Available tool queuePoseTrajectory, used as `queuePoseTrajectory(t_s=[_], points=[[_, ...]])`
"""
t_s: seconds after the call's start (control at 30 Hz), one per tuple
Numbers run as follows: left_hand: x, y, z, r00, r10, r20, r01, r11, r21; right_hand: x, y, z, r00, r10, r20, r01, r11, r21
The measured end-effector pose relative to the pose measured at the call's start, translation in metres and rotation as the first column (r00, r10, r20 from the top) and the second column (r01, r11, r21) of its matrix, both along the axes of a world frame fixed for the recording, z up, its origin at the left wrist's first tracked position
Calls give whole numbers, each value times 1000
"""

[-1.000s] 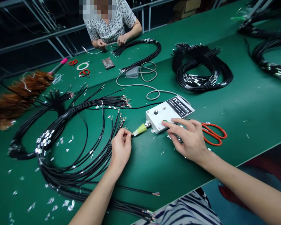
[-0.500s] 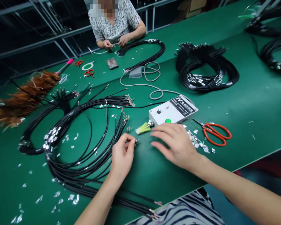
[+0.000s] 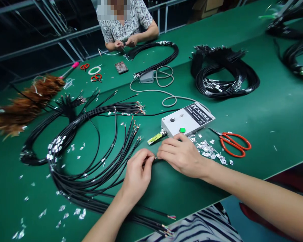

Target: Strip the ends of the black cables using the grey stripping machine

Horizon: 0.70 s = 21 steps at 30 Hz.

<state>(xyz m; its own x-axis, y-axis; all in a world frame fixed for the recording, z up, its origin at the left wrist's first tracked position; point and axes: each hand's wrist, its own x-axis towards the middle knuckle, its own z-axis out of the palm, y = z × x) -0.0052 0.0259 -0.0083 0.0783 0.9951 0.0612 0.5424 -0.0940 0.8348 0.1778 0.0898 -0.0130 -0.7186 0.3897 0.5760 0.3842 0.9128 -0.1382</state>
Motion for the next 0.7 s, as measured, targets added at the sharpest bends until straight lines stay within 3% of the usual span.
queuePoseTrajectory(t_s=[0.27, 0.4, 0.5, 0.7], points=[[3, -9, 6, 1000, -8, -13, 8, 1000, 30, 7, -4, 3, 999, 34, 35, -35, 999, 9], [-7, -13, 7, 996, 71, 45, -70, 997, -22, 20, 1, 9, 998, -67, 12, 67, 998, 8], [-11, -14, 8, 988, 107, 109, -99, 992, -80, 21, 1, 12, 996, -94, 4, 94, 990, -108], [-3, -18, 13, 989, 65, 136, -52, 994, -97, -4, -12, 5, 998, -3, -61, -21, 925, -378]])
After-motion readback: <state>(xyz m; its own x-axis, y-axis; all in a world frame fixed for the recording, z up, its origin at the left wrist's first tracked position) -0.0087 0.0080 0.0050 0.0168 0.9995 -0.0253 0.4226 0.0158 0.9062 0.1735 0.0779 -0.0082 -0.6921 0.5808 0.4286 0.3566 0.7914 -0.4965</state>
